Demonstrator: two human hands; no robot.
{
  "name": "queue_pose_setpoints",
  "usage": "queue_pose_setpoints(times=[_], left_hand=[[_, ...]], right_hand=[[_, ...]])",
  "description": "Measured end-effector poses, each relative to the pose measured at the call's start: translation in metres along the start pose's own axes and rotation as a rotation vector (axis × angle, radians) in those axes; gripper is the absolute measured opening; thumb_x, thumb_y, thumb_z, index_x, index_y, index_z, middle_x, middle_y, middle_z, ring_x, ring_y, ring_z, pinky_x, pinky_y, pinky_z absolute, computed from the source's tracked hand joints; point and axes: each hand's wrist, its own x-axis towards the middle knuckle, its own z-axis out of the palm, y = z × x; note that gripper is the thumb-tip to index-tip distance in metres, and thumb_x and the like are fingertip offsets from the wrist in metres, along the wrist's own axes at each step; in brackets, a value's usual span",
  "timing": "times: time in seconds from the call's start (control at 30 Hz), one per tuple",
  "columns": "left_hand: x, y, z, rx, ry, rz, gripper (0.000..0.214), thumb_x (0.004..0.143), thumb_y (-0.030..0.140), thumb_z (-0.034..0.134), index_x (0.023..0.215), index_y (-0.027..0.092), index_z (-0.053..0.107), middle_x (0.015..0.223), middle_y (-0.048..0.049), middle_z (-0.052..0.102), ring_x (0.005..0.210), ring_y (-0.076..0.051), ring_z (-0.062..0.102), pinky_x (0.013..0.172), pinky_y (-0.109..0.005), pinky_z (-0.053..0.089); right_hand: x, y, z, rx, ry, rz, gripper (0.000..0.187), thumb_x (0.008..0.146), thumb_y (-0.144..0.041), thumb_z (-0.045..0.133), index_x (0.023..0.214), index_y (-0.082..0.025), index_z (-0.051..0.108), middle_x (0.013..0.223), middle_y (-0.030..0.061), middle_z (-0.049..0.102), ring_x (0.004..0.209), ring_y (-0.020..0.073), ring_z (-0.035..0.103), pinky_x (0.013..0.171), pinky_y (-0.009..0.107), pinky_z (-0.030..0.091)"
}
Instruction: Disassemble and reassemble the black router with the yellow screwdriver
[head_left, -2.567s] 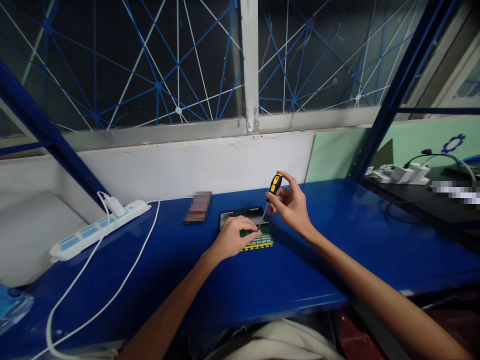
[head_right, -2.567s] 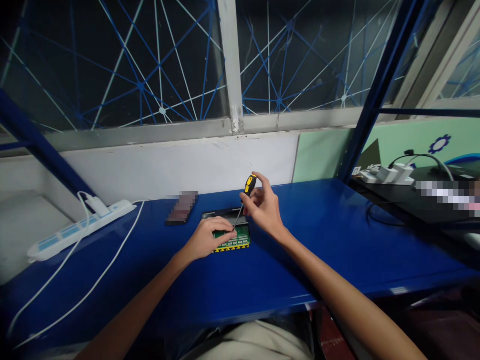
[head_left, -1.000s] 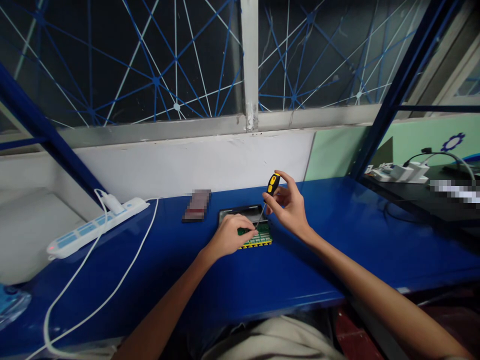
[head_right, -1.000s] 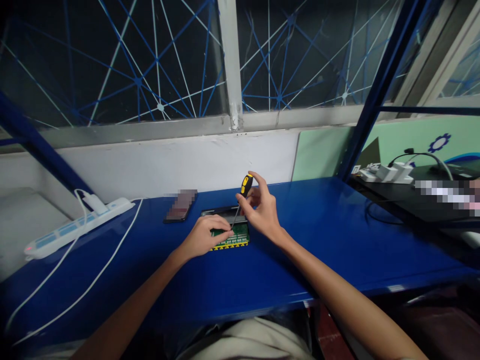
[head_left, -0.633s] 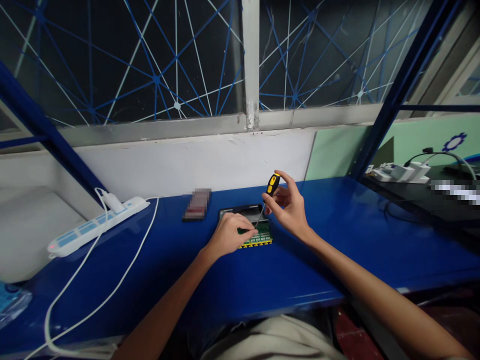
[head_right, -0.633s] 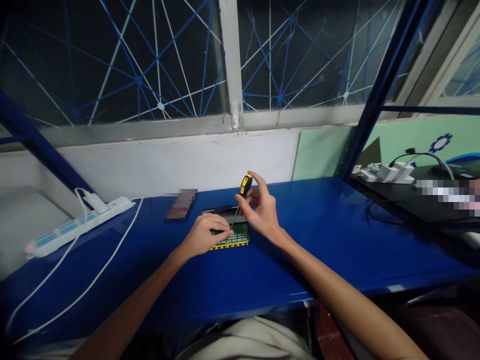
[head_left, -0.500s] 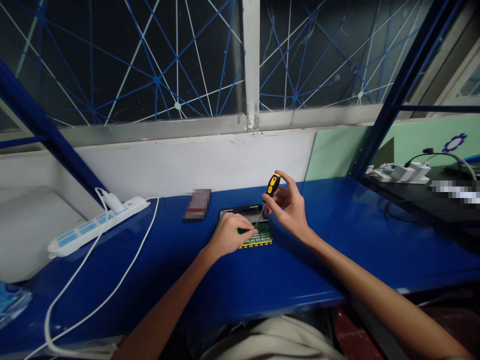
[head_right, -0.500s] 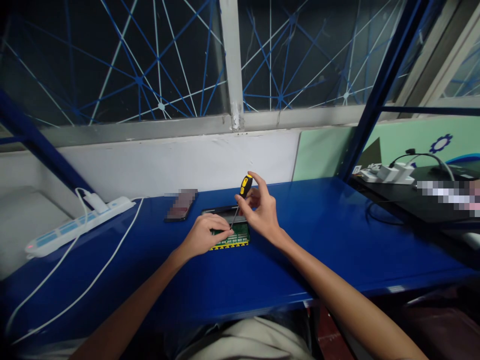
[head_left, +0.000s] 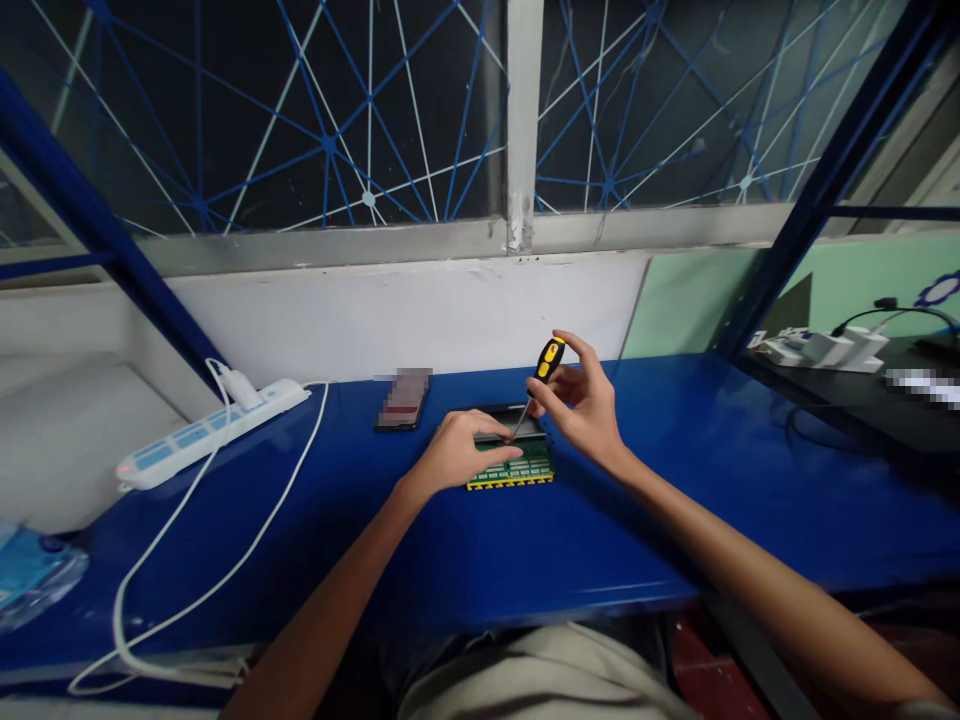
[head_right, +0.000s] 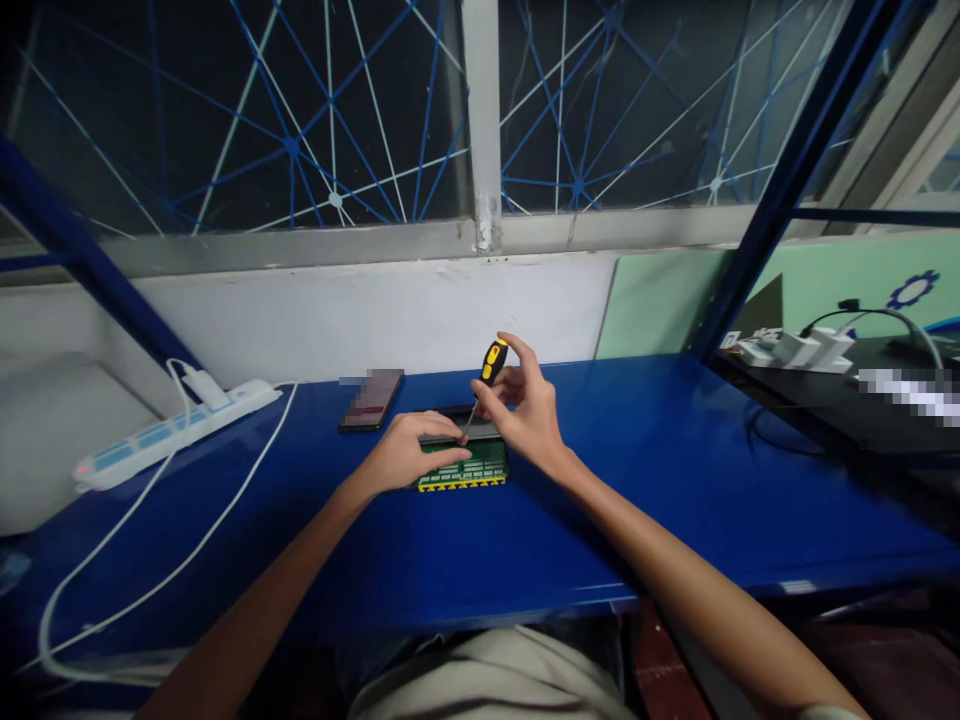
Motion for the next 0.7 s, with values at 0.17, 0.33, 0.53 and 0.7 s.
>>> queue_pose_setpoints(times=[0.17,0.33,0.53,0.7], left_hand=[[-0.001,-0.004,-0.03,-0.089,-0.051,-0.062,0.021,0.084,0.035,0.063,0.094,0.021,0.076,0.098,-0.0053,0.074,0.091,-0.021,0.067,0.087,-0.034,0.048],[-0.003,-0.018,-0.044,-0.101,-0.055,-0.123,0.021,0.083,0.033,0.063,0.095,0.021,0.076,0.099,-0.006,0.074,0.093,-0.021,0.067,0.088,-0.034,0.047],[-0.007,-0.028,-0.045,-0.101,-0.092,-0.15,0.02,0.08,0.034,0.067,0.094,0.022,0.076,0.099,-0.0048,0.075,0.092,-0.02,0.067,0.089,-0.033,0.047],[-0.005,-0.028,-0.039,-0.069,-0.073,-0.171,0.018,0.078,0.031,0.067,0.089,0.019,0.076,0.093,-0.0052,0.075,0.087,-0.02,0.068,0.084,-0.031,0.049]], right_hand=[[0.015,0.003,0.013,-0.02,-0.123,0.008,0.064,0.084,-0.038,0.058,0.14,-0.027,0.03,0.072,-0.0016,0.06,0.059,0.0181,0.065,0.057,0.034,0.055],[0.023,0.0,0.029,-0.001,-0.242,-0.025,0.062,0.084,-0.036,0.058,0.14,-0.029,0.034,0.086,0.0006,0.059,0.067,0.0172,0.067,0.062,0.032,0.057],[0.019,0.004,0.041,-0.054,-0.252,-0.047,0.063,0.084,-0.037,0.058,0.142,-0.027,0.035,0.09,0.0023,0.061,0.069,0.017,0.068,0.061,0.03,0.055],[0.014,0.009,0.044,-0.123,-0.212,-0.113,0.061,0.085,-0.038,0.058,0.141,-0.025,0.038,0.088,0.0021,0.064,0.069,0.0157,0.067,0.063,0.029,0.055]])
